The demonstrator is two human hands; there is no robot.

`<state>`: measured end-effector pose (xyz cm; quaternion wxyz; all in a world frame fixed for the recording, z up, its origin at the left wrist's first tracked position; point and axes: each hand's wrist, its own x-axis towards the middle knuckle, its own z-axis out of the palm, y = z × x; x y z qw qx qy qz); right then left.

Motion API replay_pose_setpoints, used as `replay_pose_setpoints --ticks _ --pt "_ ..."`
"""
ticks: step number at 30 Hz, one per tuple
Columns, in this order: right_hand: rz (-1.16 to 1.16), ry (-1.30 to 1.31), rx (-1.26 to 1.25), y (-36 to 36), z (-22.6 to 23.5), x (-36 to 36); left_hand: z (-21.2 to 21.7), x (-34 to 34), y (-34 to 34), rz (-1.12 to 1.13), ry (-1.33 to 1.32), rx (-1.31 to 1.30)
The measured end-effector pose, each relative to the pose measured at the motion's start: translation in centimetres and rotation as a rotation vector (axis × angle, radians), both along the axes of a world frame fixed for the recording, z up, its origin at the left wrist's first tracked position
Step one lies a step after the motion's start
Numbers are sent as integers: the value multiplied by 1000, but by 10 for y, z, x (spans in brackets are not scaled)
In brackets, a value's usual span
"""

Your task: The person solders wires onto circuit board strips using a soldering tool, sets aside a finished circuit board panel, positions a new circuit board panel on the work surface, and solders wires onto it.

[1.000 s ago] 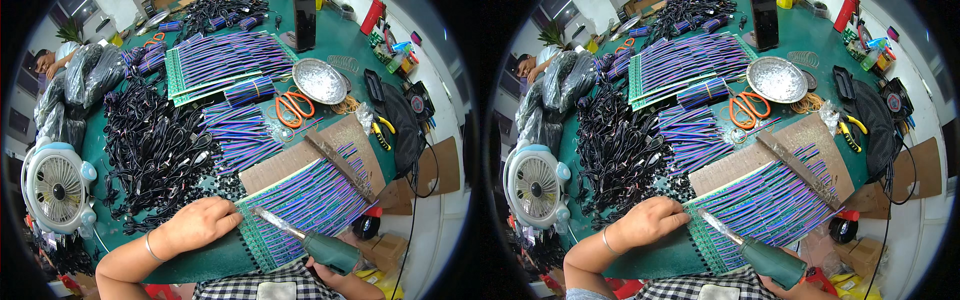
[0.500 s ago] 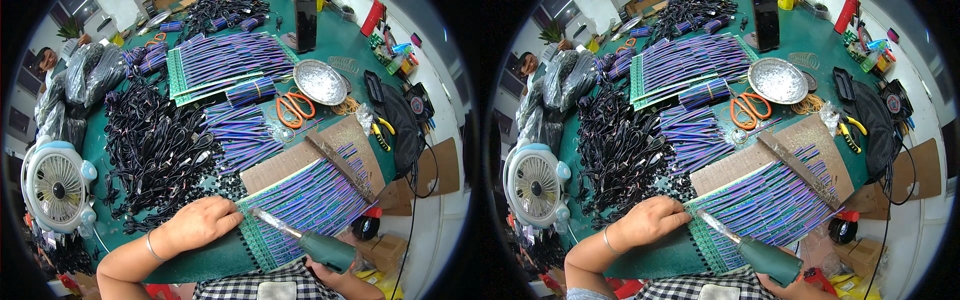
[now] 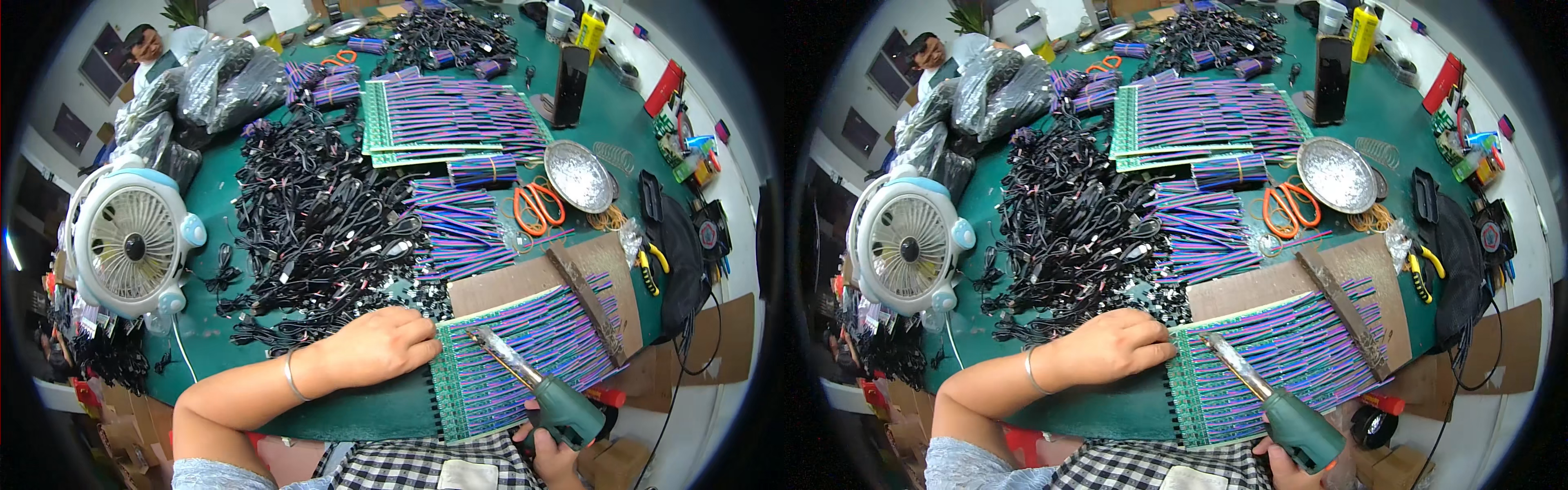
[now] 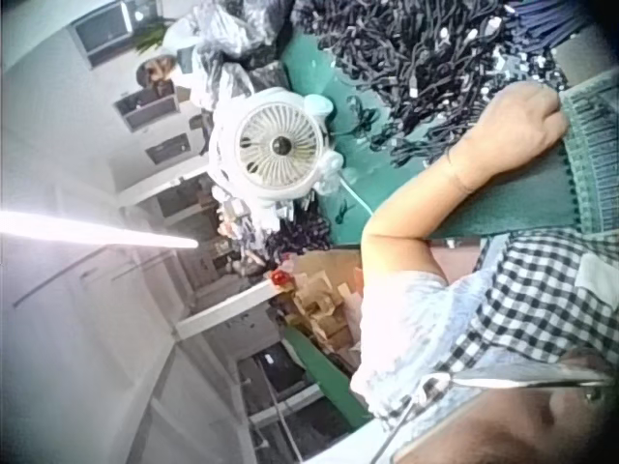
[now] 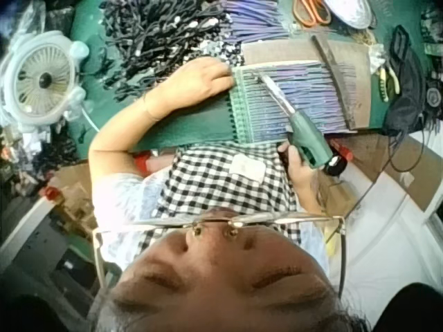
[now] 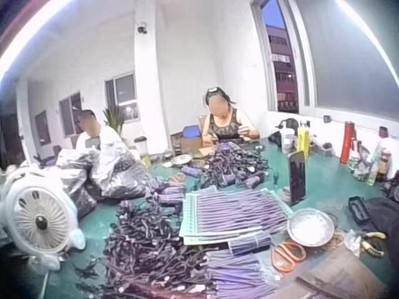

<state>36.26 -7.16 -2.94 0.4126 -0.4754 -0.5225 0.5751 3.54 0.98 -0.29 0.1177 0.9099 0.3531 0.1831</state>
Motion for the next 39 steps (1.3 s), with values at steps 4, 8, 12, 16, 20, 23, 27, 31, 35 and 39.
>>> replay_pose_setpoints --ticks 4,8,12,16,20,23,27,31,35,39 --pt "-35 36 20 1 -2 -1 8 3 -11 199 -3 73" --pt "-58 33 19 -1 -4 3 6 -14 -24 768 -16 278" --pt "-4 25 41 4 1 -2 0 -19 -21 950 58 286" --pt "-44 15 58 -1 2 -2 3 -37 -17 982 -333 128" --pt "-53 56 26 5 9 -10 17 -73 -19 873 -1270 -111" --pt "-27 79 -18 12 18 -18 47 -75 -14 634 -1607 -108" --pt "-2 100 -2 14 21 -14 79 -59 -11 513 -1193 11" --pt "-38 70 -23 7 17 -2 46 -1 -5 347 -247 18" --pt "-43 32 -81 -1 14 6 7 17 -24 304 -58 92" --pt "66 -46 -82 0 11 11 -12 18 -25 306 -95 46"
